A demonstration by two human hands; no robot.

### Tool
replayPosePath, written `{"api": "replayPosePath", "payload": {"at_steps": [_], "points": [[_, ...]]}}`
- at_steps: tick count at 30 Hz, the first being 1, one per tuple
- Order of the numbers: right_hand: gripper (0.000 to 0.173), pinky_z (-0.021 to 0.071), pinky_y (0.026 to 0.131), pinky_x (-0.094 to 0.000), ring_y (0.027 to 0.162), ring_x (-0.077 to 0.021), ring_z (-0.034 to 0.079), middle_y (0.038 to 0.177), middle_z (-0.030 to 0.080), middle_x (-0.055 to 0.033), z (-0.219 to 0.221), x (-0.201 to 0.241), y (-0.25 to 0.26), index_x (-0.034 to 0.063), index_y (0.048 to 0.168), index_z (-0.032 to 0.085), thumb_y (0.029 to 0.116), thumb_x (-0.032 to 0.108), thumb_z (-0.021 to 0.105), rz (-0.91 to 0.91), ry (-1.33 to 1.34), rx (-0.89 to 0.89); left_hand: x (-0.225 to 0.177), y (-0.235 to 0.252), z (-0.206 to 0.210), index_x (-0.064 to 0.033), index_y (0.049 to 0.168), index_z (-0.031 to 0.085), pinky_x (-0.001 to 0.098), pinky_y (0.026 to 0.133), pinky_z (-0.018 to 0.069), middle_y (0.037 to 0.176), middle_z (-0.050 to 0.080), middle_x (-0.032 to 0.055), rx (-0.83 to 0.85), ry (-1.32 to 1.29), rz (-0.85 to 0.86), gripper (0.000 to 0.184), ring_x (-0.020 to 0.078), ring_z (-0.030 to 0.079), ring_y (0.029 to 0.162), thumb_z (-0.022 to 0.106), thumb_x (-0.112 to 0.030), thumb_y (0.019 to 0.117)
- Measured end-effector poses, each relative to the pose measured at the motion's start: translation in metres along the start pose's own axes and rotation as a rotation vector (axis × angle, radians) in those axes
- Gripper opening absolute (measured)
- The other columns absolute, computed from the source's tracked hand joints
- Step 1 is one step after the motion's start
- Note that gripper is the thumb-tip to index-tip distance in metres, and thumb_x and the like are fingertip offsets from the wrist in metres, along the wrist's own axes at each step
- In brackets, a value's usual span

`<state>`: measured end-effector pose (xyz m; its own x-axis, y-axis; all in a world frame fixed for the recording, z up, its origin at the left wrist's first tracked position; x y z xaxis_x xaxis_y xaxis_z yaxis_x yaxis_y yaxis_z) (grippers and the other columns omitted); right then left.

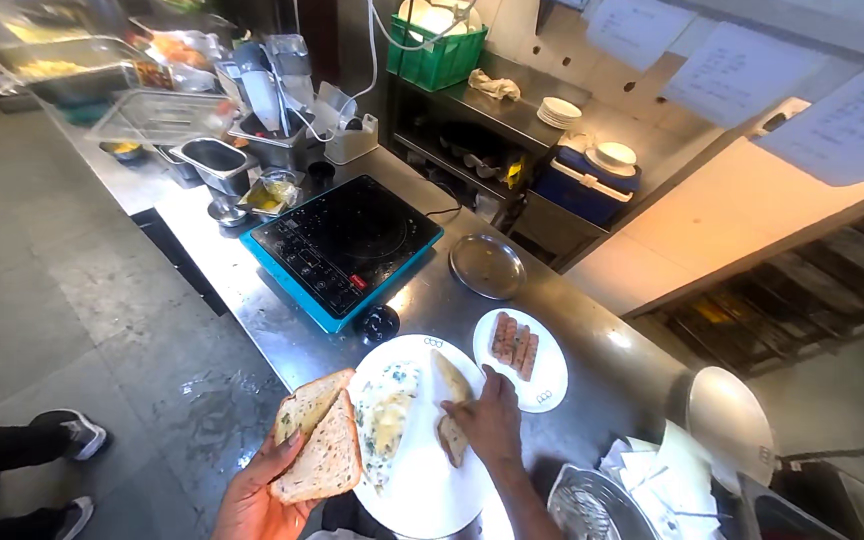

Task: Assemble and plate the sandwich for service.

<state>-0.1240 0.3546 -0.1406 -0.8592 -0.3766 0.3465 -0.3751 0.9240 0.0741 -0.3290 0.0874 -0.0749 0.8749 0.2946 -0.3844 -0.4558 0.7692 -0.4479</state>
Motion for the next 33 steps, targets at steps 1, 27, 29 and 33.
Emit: {"api": "replayPosePath", "payload": {"at_steps": [1, 27, 29, 33], "points": [[0.101, 0.051, 0.095, -0.0605, 0.12, -0.0483, 0.059, 0.134, 0.057, -0.0312, -0.006, 0.0, -0.005, 0.0001, 0.143, 0.055, 0.0658, 0.055, 0.089, -0.002, -0.021, -0.024, -0.001, 0.0, -0.001, -0.0106, 0.133, 0.047, 0.0506, 0.077, 0.064, 0.115, 0.071, 0.0203, -0.002, -0.006, 0.005, 0.036, 0.034, 0.074, 0.097, 0.051, -0.012, 0.0981], [0.089, 0.0466, 0.106, -0.0556, 0.13, -0.0422, 0.055, 0.144, 0.054, -0.0252, -0.005, -0.016, -0.028, 0.0063, 0.155, 0.042, 0.0814, 0.041, 0.08, -0.058, -0.063, 0.345, -0.003, 0.005, 0.002, -0.0098, 0.133, 0.048, 0.0516, 0.076, 0.0637, 0.115, 0.07, 0.0215, 0.026, -0.025, 0.02, 0.039, 0.0353, 0.074, 0.096, 0.056, -0.011, 0.095], [0.095, 0.0449, 0.109, -0.053, 0.136, -0.0394, 0.051, 0.152, 0.047, -0.0236, 0.005, -0.009, -0.02, 0.0089, 0.159, 0.035, 0.0838, 0.051, 0.076, 0.001, -0.171, 0.467, -0.005, 0.002, 0.005, -0.0105, 0.133, 0.047, 0.0514, 0.076, 0.0637, 0.115, 0.071, 0.0206, 0.023, -0.02, 0.022, 0.04, 0.0345, 0.074, 0.097, 0.057, -0.011, 0.0943], [0.09, 0.0527, 0.101, -0.0488, 0.128, -0.0352, 0.058, 0.148, 0.049, -0.0223, 0.014, 0.004, -0.021, 0.007, 0.152, 0.046, 0.0854, 0.063, 0.07, 0.131, -0.143, 0.522, -0.008, -0.001, 0.001, -0.009, 0.13, 0.049, 0.0507, 0.074, 0.0642, 0.113, 0.071, 0.0211, -0.004, -0.031, 0.047, 0.036, 0.034, 0.075, 0.095, 0.055, -0.01, 0.0947]]}}
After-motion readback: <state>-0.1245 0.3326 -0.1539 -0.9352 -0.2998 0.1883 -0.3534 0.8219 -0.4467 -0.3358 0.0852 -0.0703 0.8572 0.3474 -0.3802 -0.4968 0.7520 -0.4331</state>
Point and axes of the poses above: each hand's wrist, its own y-axis towards the middle knuckle, its own z-axis out of the palm, x = y × z, the point moved 6 cm from there along y, towards the middle knuckle
